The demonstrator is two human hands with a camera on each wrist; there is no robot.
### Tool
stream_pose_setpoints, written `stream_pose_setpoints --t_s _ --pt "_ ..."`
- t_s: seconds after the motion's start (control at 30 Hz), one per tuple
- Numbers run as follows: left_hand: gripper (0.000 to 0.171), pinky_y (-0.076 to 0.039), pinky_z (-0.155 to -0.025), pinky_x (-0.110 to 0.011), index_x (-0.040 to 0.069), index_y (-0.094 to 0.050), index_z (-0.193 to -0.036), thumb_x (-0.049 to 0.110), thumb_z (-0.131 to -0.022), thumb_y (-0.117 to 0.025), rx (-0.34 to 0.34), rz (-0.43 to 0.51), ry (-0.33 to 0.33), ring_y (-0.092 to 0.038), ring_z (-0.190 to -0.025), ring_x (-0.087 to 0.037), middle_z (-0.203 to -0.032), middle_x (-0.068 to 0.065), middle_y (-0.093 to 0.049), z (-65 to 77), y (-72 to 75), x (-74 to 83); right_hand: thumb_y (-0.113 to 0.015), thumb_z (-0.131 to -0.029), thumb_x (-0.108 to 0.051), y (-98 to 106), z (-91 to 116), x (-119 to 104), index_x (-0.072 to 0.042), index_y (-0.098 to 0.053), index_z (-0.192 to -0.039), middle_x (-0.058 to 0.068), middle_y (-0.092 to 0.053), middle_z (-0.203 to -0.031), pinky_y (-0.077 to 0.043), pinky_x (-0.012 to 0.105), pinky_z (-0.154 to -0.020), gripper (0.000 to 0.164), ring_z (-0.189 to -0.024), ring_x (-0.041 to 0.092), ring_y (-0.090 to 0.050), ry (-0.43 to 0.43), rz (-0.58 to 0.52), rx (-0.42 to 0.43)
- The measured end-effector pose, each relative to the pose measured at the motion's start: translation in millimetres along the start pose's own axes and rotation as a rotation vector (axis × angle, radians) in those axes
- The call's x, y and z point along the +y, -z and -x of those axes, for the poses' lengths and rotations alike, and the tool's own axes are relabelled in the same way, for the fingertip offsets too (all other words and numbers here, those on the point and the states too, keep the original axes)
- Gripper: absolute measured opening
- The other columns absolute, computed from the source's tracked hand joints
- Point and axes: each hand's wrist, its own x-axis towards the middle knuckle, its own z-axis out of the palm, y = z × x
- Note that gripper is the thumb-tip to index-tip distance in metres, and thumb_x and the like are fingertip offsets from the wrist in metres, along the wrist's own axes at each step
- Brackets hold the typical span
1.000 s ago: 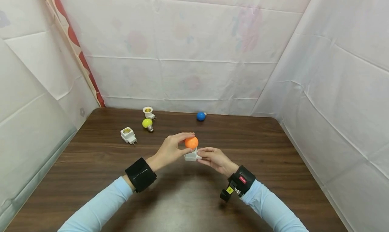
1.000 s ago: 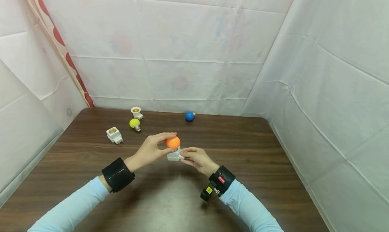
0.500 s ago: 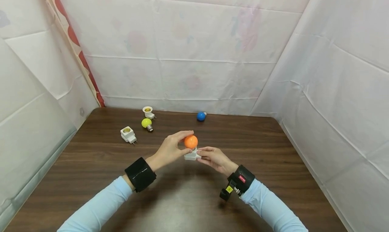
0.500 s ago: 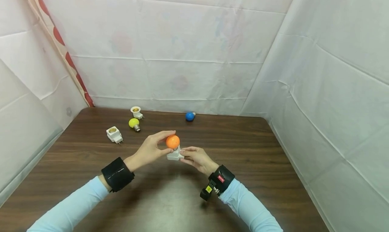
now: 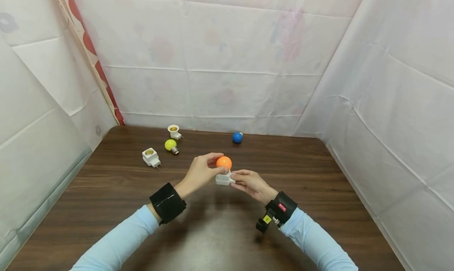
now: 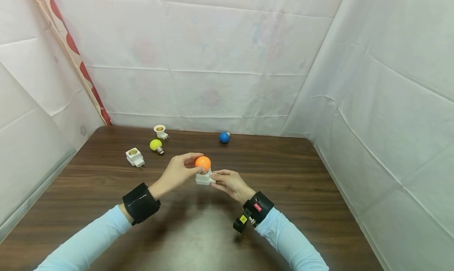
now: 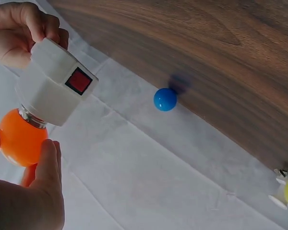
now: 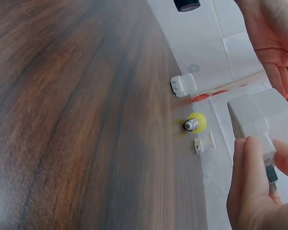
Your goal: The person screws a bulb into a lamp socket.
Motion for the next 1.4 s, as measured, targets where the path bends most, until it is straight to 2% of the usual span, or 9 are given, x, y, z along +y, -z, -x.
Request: stream_pose_setpoints --t_s 0.1,0.37,0.5,0.73,0.97,1.1,1.2,1.3,1.4 --pt "0.048 -0.054 -0.082 -0.033 0.004 -0.058 -0.120 0.021 -0.078 -0.073 0.002 0.013 0.002 -0.065 -0.097 -0.021 -0.113 -0.011 -0.064 -0.5 -0.4 -0.9 -0.059 -0.088 -0.006 1 -2 -1 0.005 -0.051 -0.120 0.010 -0.060 -0.103 -0.047 0.035 -0.093 0.035 -0.088 0.015 -0.064 0.001 0.002 -0.005" --pt "0.050 -0.053 -0.083 -0.031 0.005 -0.058 -0.121 0.021 -0.077 -0.074 -0.019 0.083 -0.015 -0.064 -0.099 -0.021 -0.115 -0.011 -0.064 -5.7 1.5 -7.6 -0.057 -0.089 -0.006 4 -8 -5 0.005 -0.051 -0.122 0.010 -0.061 -0.103 -0.047 0.033 -0.092 0.035 -0.088 0.014 -0.064 -0.001 0.010 -0.017" --pt "0.049 -0.053 -0.085 -0.031 0.007 -0.058 -0.123 0.023 -0.079 -0.072 -0.086 0.122 -0.015 -0.062 -0.103 -0.020 -0.118 -0.009 -0.062 -11.2 6.2 -10.3 -0.056 -0.090 -0.006 5 -11 -7 0.005 -0.051 -0.123 0.011 -0.060 -0.104 -0.046 0.034 -0.093 0.036 -0.089 0.015 -0.064 -0.004 0.007 -0.023" --pt "0.046 -0.052 -0.086 -0.034 0.006 -0.052 -0.128 0.017 -0.085 -0.065 -0.253 0.167 -0.037 -0.059 -0.108 -0.023 -0.121 -0.012 -0.060 -21.4 16.3 -16.3 -0.056 -0.090 -0.006 6 -13 -10 0.005 -0.050 -0.123 0.013 -0.057 -0.107 -0.051 0.028 -0.087 0.035 -0.088 0.015 -0.064 -0.015 0.018 -0.030" --pt "0.043 -0.053 -0.085 -0.034 0.009 -0.053 -0.128 0.012 -0.086 -0.064 -0.289 0.186 -0.036 -0.058 -0.107 -0.023 -0.122 -0.012 -0.059 -25.2 20.8 -20.6 -0.057 -0.090 -0.007 5 -14 -11 0.007 -0.048 -0.125 0.013 -0.057 -0.106 -0.051 0.027 -0.086 0.039 -0.088 0.014 -0.063 -0.018 0.018 -0.053" --pt "0.045 -0.052 -0.086 -0.035 0.008 -0.052 -0.130 0.011 -0.086 -0.064 -0.285 0.197 -0.017 -0.058 -0.107 -0.023 -0.123 -0.011 -0.059 -26.6 19.8 -19.6 -0.057 -0.089 -0.007 5 -14 -11 0.007 -0.047 -0.126 0.012 -0.057 -0.107 -0.051 0.027 -0.087 0.040 -0.089 0.014 -0.063 -0.019 0.012 -0.047" --pt "0.049 -0.050 -0.090 -0.036 0.006 -0.049 -0.132 0.011 -0.086 -0.063 -0.258 0.219 -0.017 -0.056 -0.112 -0.024 -0.128 -0.012 -0.055 -27.0 17.0 -18.3 -0.057 -0.090 -0.007 5 -15 -11 0.006 -0.047 -0.127 0.012 -0.057 -0.108 -0.050 0.029 -0.088 0.040 -0.090 0.014 -0.062 -0.017 0.005 -0.031" --pt "0.051 -0.047 -0.093 -0.035 0.005 -0.047 -0.133 0.012 -0.085 -0.064 -0.193 0.248 -0.011 -0.053 -0.117 -0.025 -0.133 -0.011 -0.052 -25.6 12.4 -17.2 -0.058 -0.089 -0.007 6 -16 -11 0.005 -0.048 -0.126 0.012 -0.059 -0.108 -0.049 0.030 -0.091 0.040 -0.090 0.015 -0.062 -0.020 -0.004 -0.017" --pt "0.052 -0.049 -0.091 -0.033 0.007 -0.051 -0.130 0.016 -0.082 -0.069 -0.103 0.255 0.024 -0.056 -0.114 -0.023 -0.129 -0.010 -0.055 -22.3 6.3 -15.1 -0.059 -0.089 -0.008 6 -17 -11 0.004 -0.049 -0.126 0.011 -0.060 -0.106 -0.047 0.031 -0.093 0.040 -0.091 0.014 -0.063 -0.020 -0.013 -0.012"
